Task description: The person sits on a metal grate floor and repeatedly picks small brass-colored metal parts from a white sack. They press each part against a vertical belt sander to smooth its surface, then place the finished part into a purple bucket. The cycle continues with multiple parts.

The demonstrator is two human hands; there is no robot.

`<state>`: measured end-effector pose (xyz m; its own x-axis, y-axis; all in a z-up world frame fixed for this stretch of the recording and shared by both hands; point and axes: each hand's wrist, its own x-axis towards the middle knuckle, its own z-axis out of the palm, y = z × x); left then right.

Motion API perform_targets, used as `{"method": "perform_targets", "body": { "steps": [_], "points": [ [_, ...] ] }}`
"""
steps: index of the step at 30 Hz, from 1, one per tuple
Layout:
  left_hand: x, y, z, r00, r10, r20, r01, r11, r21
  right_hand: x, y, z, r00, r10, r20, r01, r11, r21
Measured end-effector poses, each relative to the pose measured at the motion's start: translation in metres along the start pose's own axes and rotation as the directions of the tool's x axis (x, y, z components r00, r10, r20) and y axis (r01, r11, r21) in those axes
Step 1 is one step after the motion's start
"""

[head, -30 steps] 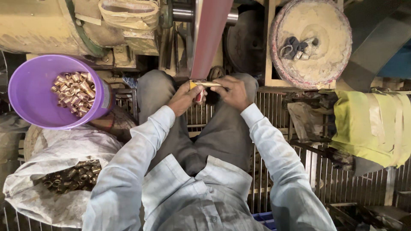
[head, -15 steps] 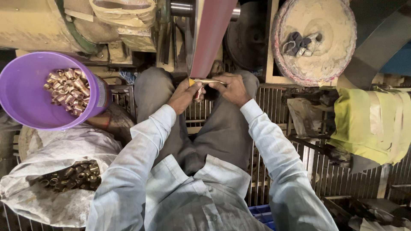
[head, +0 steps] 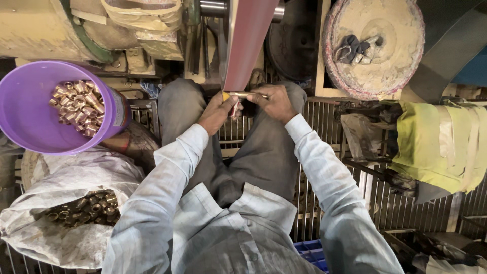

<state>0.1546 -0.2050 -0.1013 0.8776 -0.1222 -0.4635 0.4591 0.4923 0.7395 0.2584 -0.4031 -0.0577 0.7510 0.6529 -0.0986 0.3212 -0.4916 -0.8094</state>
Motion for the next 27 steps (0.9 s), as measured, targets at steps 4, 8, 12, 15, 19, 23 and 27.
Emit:
{"method": "perform_targets", "body": {
  "steps": [4,8,12,15,19,23,27],
  "points": [
    [0.001,-0.002,-0.001,1.0,-0.008,0.0,0.008,1.0,-0.003,0.001,0.009,0.001,1.0,0.011,0.015,-0.011,1.0,0.001],
    [0.002,-0.003,-0.001,1.0,-0.002,0.006,0.002,1.0,-0.011,0.003,0.023,0.003,0.999,0.021,0.042,-0.023,0.998,0.064],
    [-0.001,0.002,0.001,1.0,-0.015,0.015,0.015,1.0,0.004,0.008,0.027,0.003,0.972,0.188,0.142,-0.216,0.95,0.225],
    [-0.008,0.007,0.001,0.998,-0.031,0.059,0.031,0.999,0.01,0.006,0.019,-0.003,0.966,0.212,0.147,-0.237,0.955,0.177],
    [-0.021,0.008,0.002,0.994,0.028,0.108,-0.034,0.998,0.054,-0.023,-0.003,0.0,0.985,-0.16,-0.06,0.156,0.986,-0.063],
    [-0.024,0.007,0.002,0.986,0.1,0.133,-0.11,0.991,0.074,-0.033,-0.015,0.007,0.944,-0.268,-0.194,0.241,0.958,-0.152],
    [-0.017,0.01,0.001,0.983,0.134,0.124,-0.14,0.989,0.039,-0.026,-0.019,0.007,0.906,-0.346,-0.243,0.297,0.93,-0.216]
  ]
}}
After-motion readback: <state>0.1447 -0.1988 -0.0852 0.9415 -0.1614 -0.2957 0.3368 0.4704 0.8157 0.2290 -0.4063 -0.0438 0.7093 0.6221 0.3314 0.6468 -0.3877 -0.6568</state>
